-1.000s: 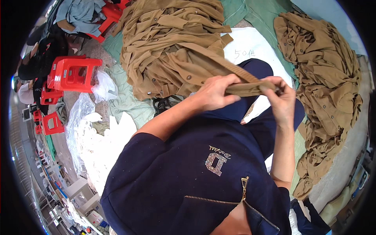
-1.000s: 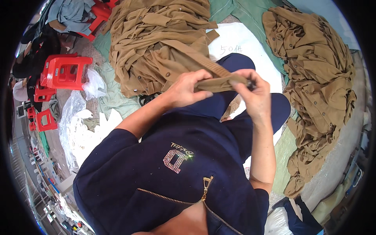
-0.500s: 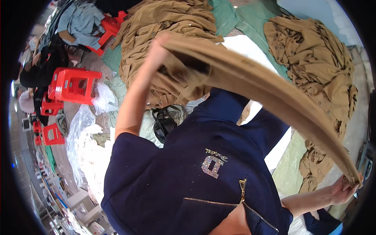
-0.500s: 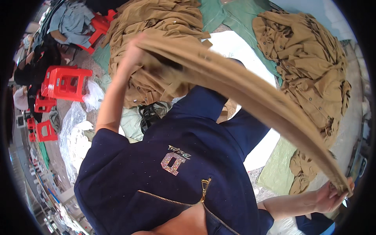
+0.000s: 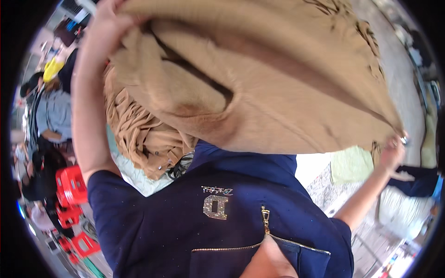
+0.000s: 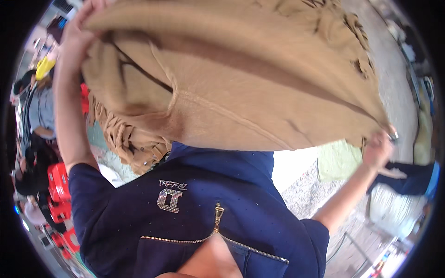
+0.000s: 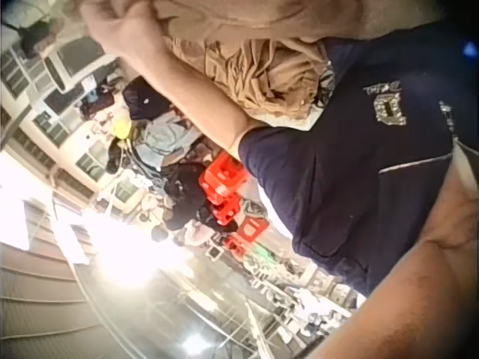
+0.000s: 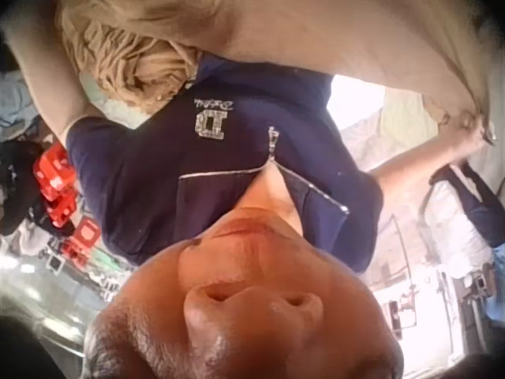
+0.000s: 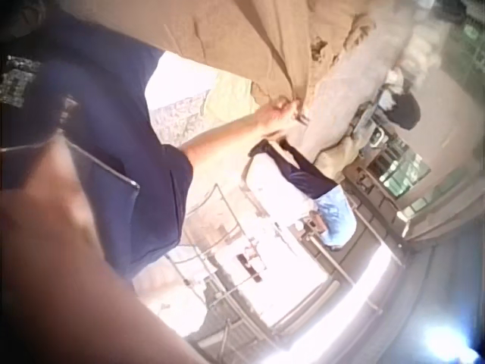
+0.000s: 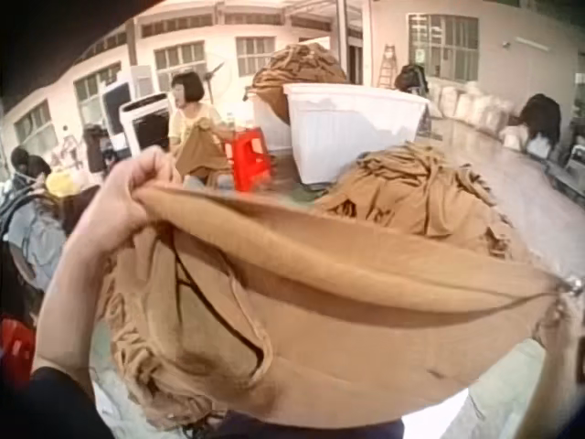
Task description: Trimming loose threads from brown jackets using small scissors.
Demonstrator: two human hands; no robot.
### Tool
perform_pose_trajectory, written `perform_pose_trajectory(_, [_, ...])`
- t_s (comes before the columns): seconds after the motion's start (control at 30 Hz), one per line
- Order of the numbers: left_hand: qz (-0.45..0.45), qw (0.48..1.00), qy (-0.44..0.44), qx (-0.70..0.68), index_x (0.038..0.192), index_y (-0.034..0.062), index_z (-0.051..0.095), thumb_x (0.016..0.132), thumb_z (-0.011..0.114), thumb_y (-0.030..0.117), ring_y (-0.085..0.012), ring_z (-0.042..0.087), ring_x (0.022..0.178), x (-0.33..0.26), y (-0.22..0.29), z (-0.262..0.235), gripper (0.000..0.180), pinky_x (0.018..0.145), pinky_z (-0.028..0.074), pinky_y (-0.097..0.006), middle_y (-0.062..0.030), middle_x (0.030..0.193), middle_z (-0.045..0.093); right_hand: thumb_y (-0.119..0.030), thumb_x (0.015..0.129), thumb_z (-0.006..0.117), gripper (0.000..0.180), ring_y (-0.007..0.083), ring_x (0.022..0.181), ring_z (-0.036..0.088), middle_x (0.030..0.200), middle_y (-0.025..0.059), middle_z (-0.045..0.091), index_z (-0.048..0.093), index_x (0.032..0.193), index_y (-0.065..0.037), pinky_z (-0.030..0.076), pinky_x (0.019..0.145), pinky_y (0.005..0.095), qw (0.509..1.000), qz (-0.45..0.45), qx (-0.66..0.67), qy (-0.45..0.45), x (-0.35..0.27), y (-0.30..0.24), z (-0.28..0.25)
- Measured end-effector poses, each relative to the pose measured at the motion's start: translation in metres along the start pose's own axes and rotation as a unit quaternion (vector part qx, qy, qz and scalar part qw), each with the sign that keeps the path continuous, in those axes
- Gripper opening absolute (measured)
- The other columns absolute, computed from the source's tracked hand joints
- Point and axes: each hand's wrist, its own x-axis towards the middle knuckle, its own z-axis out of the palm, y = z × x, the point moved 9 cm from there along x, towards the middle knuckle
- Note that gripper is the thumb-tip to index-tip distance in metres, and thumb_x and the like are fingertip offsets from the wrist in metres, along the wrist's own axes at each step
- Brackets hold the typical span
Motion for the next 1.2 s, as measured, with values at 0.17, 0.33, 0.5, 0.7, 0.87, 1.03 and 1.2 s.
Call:
perform_pose_trajectory(0.17, [0.336,0.904,0.101,0.245,0.082,0.0042,0.049,0.06,0.056,-0.011,-0.0346,0.056,0.085,-0.075,-0.047,0.14,0.028,0.076,0.047,-0.038,-0.0137,0.088,0.056,0.009,0.082,0.057,0.022,0.0094,0.088,0.054,0.108,0.002,0.059,0.054,0.086,-0.012,0.043,0.077,0.0222,0.992,0.03,-0.108,-0.052,-0.083,0.131,0.036])
perform_pose_trajectory(0.33, [0.14,0.926,-0.194,0.293,0.098,0.0057,0.049,0.068,0.063,-0.001,-0.0345,0.049,0.108,-0.142,-0.155,0.228,0.034,0.092,0.037,-0.045,-0.0153,0.114,0.05,0.009,0.079,0.06,0.019,0.0124,0.089,0.058,0.102,0.0044,0.059,0.062,0.094,-0.003,0.046,0.084,0.0256,0.923,0.218,-0.312,-0.06,-0.181,0.251,-0.013])
perform_pose_trajectory(0.5, [0.065,0.978,-0.099,0.172,0.101,0.0039,0.051,0.073,0.056,-0.009,-0.0348,0.053,0.103,-0.122,-0.131,0.213,0.031,0.09,0.042,-0.041,-0.0148,0.108,0.055,0.002,0.086,0.058,0.012,0.0121,0.078,0.058,0.085,0.0055,0.062,0.06,0.098,0.004,0.049,0.076,0.0254,0.908,0.224,-0.342,0.089,-0.181,0.223,0.015])
perform_pose_trajectory(0.7, [0.169,0.976,-0.136,-0.002,0.097,0.0009,0.056,0.083,0.057,-0.006,-0.0285,0.059,0.101,-0.108,-0.015,0.28,0.016,0.089,0.047,-0.033,-0.014,0.105,0.06,-0.005,0.098,0.045,0.018,0.0095,0.068,0.051,0.081,0.0015,0.055,0.058,0.111,-0.004,0.045,0.063,0.0242,0.964,0.129,-0.223,-0.069,-0.157,0.178,0.16])
perform_pose_trajectory(0.87, [0.132,0.962,-0.223,-0.086,0.102,0.0002,0.06,0.083,0.063,0.002,-0.0277,0.061,0.091,-0.121,0.024,0.353,0.019,0.08,0.05,-0.034,-0.0135,0.097,0.06,-0.025,0.096,0.053,0.028,0.0354,0.081,0.066,0.092,0.0169,0.064,0.047,0.115,-0.006,0.051,0.071,0.041,0.907,0.075,-0.392,-0.134,-0.161,0.153,0.217])
perform_pose_trajectory(1.03, [0.168,0.959,-0.227,-0.023,0.095,0.0017,0.065,0.081,0.071,0.012,-0.0307,0.06,0.091,-0.126,0.046,0.403,0.018,0.079,0.049,-0.039,-0.0117,0.097,0.061,-0.022,0.093,0.055,0.024,0.033,0.081,0.064,0.093,0.0146,0.062,0.049,0.11,-0.005,0.05,0.07,0.0411,0.888,0.036,-0.43,-0.156,-0.165,0.143,0.23])
perform_pose_trajectory(1.2, [0.104,0.958,-0.264,-0.05,0.087,0.0012,0.063,0.082,0.069,0.008,-0.0254,0.059,0.077,-0.125,0.031,0.417,0.01,0.07,0.048,-0.035,-0.0104,0.084,0.059,-0.015,0.088,0.063,0.019,0.0309,0.075,0.062,0.086,0.0114,0.058,0.053,0.102,-0.005,0.049,0.065,0.0405,0.863,-0.005,-0.477,-0.167,-0.165,0.134,0.234])
